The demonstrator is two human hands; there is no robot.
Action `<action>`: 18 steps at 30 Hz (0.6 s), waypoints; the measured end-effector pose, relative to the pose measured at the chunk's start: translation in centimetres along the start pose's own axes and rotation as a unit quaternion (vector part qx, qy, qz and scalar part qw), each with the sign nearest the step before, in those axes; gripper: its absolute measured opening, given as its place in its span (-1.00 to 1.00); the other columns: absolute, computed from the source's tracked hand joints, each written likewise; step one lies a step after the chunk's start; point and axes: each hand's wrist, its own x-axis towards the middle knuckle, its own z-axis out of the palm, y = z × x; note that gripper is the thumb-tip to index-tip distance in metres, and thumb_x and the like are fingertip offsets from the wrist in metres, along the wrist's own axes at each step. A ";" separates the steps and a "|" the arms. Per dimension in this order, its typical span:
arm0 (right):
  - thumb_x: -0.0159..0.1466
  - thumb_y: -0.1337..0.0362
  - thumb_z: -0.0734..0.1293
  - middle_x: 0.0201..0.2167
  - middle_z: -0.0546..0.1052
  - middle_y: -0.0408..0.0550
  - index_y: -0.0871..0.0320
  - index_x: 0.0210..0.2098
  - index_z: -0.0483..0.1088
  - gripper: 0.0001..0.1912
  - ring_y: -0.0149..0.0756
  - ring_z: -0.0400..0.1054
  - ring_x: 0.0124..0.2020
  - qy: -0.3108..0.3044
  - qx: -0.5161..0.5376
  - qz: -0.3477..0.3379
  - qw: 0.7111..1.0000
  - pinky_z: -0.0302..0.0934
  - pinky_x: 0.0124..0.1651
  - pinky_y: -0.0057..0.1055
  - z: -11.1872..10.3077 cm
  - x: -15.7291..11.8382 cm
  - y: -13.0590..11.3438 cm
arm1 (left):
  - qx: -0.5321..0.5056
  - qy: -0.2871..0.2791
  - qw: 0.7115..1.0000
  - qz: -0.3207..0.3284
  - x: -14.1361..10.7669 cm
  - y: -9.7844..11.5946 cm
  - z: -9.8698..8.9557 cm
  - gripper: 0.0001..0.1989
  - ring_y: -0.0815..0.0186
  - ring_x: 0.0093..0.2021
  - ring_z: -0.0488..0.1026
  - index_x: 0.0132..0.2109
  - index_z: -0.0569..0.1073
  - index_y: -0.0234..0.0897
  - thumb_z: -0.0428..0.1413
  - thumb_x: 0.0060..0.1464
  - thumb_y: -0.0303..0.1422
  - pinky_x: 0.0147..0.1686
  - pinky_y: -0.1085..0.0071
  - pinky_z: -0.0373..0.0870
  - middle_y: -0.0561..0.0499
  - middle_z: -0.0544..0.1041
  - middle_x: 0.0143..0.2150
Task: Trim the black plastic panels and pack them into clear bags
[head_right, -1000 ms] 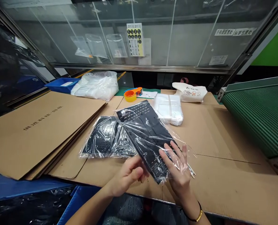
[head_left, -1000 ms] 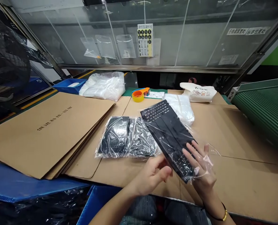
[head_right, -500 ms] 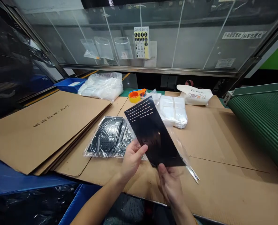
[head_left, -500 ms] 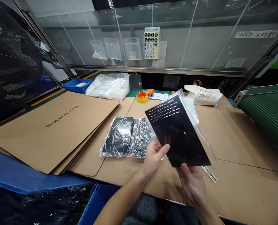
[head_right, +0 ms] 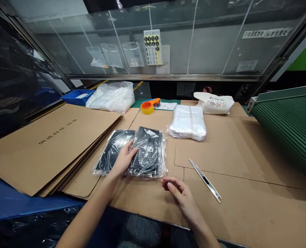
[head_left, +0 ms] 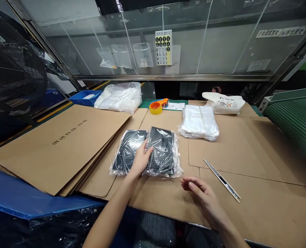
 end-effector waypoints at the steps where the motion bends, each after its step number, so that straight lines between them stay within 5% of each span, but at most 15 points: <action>1: 0.20 -0.01 0.39 -0.14 0.58 0.01 0.05 -0.17 0.55 -0.67 -0.17 0.45 -0.10 0.003 0.001 0.001 1.000 0.28 0.07 -0.21 -0.1 0.0 0.1 | 0.028 0.007 1.000 0.011 -0.1 -0.3 0.2 -0.43 -0.02 0.18 0.29 0.15 0.34 -0.39 0.18 -0.01 -0.28 0.24 0.02 0.11 -0.25 0.42 0.08; 7: 0.17 -0.05 0.39 -0.15 0.58 0.05 0.09 -0.19 0.55 -0.62 -0.13 0.44 -0.11 0.030 -0.033 -0.011 0.999 0.27 0.07 -0.14 -0.6 0.4 -0.3 | 0.134 -0.026 0.989 0.062 -1.2 -1.1 1.1 -0.38 0.05 0.37 0.01 0.32 0.10 -0.34 0.00 0.13 -0.37 0.34 0.06 -0.15 -0.26 0.14 0.32; 13: 0.07 0.03 0.48 0.15 0.41 0.01 0.06 -0.04 0.45 -0.50 -0.16 0.26 0.19 0.052 -0.009 0.007 0.999 0.08 0.26 -0.19 -0.4 5.1 -1.8 | 0.151 -0.080 0.984 0.051 -1.3 -1.7 1.2 -0.36 0.09 0.40 -0.07 0.35 0.03 -0.36 -0.05 0.15 -0.33 0.36 0.10 -0.18 -0.22 0.02 0.40; 18: 0.11 0.10 0.43 -0.01 0.52 0.04 0.11 -0.06 0.41 -0.57 -0.20 0.47 -0.09 -0.004 0.032 0.062 0.998 0.35 -0.02 -0.25 0.4 10.8 -2.3 | 0.130 -0.097 0.986 0.034 -1.6 -2.0 1.4 -0.33 0.11 0.41 -0.14 0.37 -0.01 -0.33 -0.04 0.17 -0.28 0.36 0.10 -0.19 -0.19 -0.04 0.42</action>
